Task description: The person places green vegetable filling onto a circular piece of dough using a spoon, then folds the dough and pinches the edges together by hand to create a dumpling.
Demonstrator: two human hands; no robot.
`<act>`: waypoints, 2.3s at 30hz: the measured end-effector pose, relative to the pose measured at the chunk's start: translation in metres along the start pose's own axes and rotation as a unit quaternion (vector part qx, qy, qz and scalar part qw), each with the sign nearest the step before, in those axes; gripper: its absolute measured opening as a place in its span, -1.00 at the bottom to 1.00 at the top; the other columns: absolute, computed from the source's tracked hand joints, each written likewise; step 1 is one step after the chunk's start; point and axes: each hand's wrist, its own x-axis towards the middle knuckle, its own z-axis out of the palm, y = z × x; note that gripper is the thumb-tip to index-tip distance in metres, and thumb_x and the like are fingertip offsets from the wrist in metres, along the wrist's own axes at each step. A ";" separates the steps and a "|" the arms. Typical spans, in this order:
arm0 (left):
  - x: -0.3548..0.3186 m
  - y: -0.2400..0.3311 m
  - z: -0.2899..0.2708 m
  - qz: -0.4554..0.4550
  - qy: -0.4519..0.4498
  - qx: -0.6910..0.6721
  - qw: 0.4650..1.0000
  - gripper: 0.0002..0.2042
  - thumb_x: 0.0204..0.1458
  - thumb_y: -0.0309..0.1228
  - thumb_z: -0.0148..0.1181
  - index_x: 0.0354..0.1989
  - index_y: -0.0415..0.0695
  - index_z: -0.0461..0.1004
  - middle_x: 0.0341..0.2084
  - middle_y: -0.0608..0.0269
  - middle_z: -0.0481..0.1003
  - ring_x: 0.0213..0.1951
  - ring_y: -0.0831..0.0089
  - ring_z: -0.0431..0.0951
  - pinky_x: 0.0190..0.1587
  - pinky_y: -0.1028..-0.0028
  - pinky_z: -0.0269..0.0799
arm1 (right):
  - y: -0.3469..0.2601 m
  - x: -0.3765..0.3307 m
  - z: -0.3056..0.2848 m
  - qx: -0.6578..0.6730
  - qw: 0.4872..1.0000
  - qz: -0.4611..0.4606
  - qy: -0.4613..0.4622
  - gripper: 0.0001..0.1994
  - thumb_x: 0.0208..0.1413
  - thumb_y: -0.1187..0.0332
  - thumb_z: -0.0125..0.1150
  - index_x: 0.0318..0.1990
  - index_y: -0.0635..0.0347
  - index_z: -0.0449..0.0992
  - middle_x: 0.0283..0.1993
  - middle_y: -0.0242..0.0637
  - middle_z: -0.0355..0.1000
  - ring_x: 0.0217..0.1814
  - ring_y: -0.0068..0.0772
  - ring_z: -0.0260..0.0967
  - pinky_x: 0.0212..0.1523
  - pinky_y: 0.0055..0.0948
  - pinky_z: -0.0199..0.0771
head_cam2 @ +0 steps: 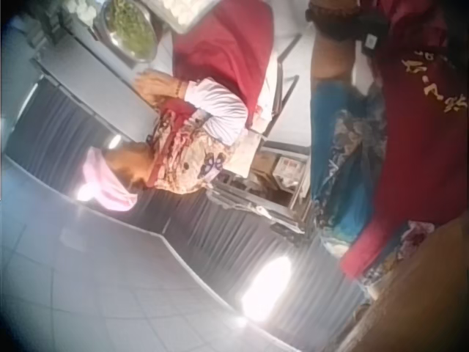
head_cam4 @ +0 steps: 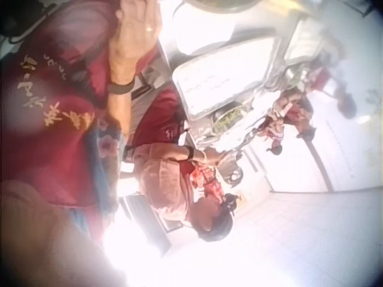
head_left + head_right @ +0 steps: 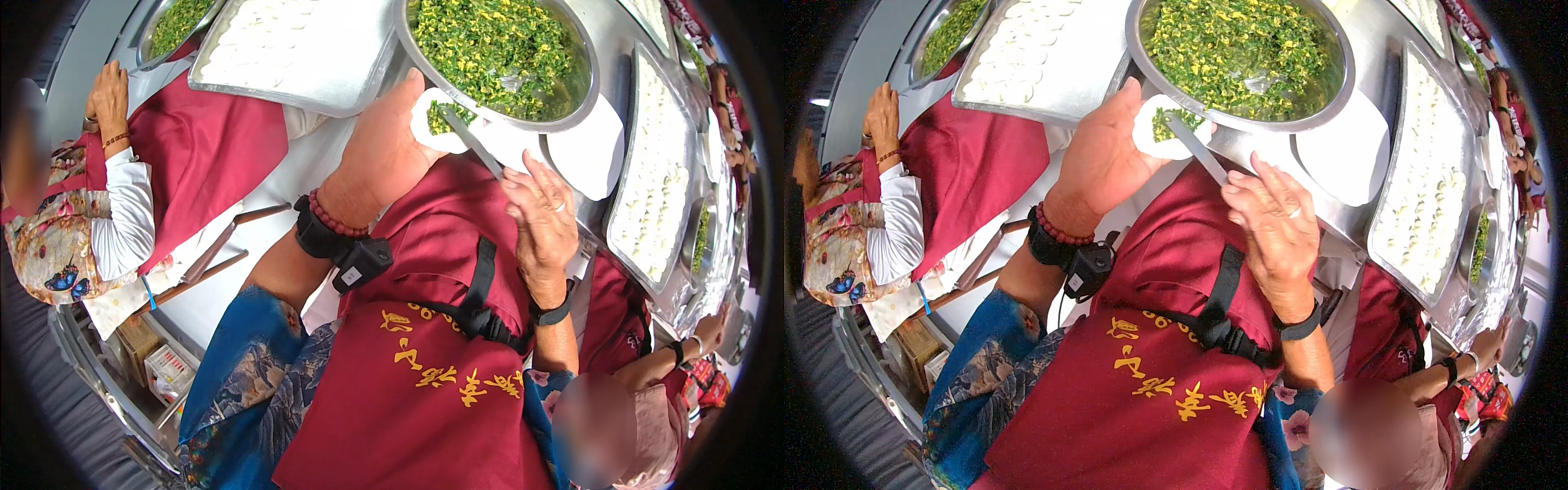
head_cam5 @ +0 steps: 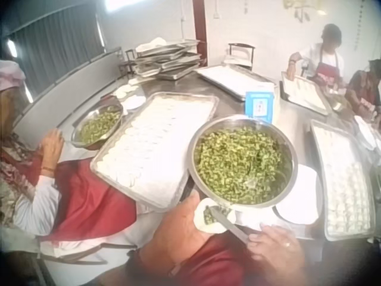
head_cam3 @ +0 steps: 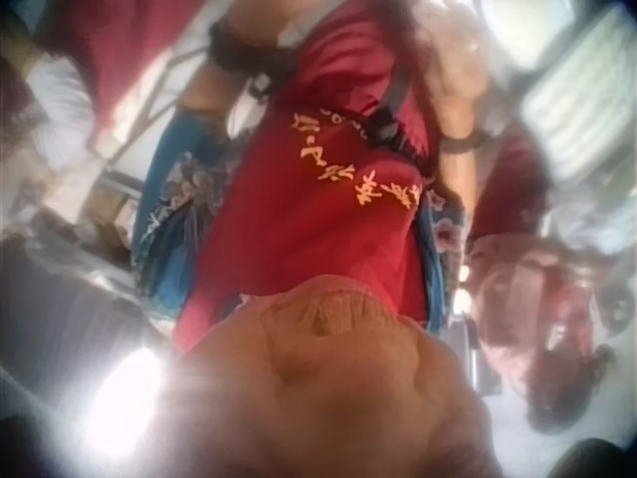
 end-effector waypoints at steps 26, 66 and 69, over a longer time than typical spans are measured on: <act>-0.005 -0.012 -0.003 -0.073 0.022 -0.412 0.908 -0.44 0.39 -0.12 -0.45 0.26 -0.45 0.06 0.17 -0.27 0.28 0.23 -0.09 0.29 0.35 0.03 0.11 | -0.006 -0.015 -0.002 -0.060 0.997 -0.040 0.007 -0.73 -0.13 0.50 0.36 -0.19 0.13 0.60 -0.08 -0.28 0.57 0.13 -0.18 0.48 -0.01 -0.21 0.48; -0.009 -0.023 0.046 -0.189 0.006 -0.367 0.911 -0.44 0.36 -0.03 -0.30 0.18 -0.37 0.22 0.09 -0.09 0.40 0.14 0.14 0.43 0.26 0.11 0.28 | 0.035 0.024 -0.005 -0.101 0.988 0.116 0.033 -0.47 -0.01 0.32 0.36 0.16 0.14 0.41 0.07 -0.18 0.48 0.33 0.01 0.25 0.19 -0.13 0.25; -0.006 -0.025 0.048 -0.184 0.000 -0.371 0.910 -0.43 0.36 -0.04 -0.34 0.21 -0.39 0.19 0.11 -0.10 0.38 0.16 0.11 0.40 0.28 0.11 0.24 | 0.047 0.024 0.001 -0.120 0.987 0.096 0.036 -0.63 0.03 0.36 0.32 0.04 0.11 0.52 0.02 -0.23 0.52 0.27 -0.05 0.32 0.15 -0.16 0.30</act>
